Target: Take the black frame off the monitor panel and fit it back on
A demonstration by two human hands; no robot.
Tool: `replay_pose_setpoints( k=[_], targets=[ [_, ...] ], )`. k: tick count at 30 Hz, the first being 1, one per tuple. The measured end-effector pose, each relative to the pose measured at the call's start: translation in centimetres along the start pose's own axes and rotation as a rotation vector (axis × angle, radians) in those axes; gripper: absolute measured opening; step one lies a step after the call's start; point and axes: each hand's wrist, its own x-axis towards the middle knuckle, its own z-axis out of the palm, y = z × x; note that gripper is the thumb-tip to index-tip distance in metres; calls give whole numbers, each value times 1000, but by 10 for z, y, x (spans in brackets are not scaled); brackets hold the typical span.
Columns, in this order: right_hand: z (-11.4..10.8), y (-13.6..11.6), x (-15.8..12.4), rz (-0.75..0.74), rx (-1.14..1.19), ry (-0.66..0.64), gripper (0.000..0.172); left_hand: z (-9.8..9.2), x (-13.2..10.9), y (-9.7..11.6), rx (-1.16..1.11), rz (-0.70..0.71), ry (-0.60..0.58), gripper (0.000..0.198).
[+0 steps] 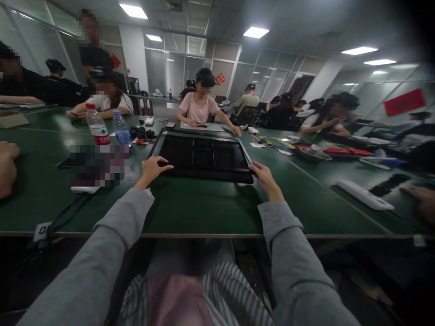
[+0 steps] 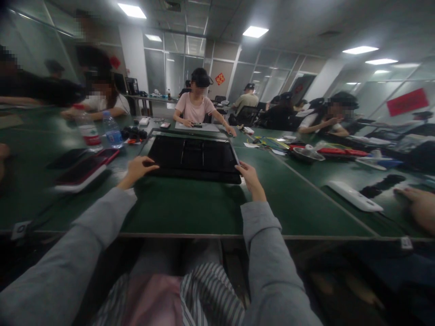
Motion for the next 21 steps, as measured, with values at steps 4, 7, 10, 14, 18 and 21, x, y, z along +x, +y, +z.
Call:
replay_pose_setpoints(
  k=[4,7,10,14,18,21],
  targets=[
    [1,18,8,44,-131,-38,48,2,-3,1,36,23,-30,45],
    [7,31,15,25,-236,27,44,4,-6,5,52,51,-37,45],
    [13,41,19,-80,-446,106,47,8,-7,5,64,85,-64,44],
    [15,51,20,-223,-592,175,51,15,-6,-1,79,125,-151,37],
    [14,56,21,-259,-610,192,53,19,-5,-5,85,167,-218,32],
    [14,58,21,-251,-612,177,51,19,-5,-5,76,173,-222,30]
  ],
)
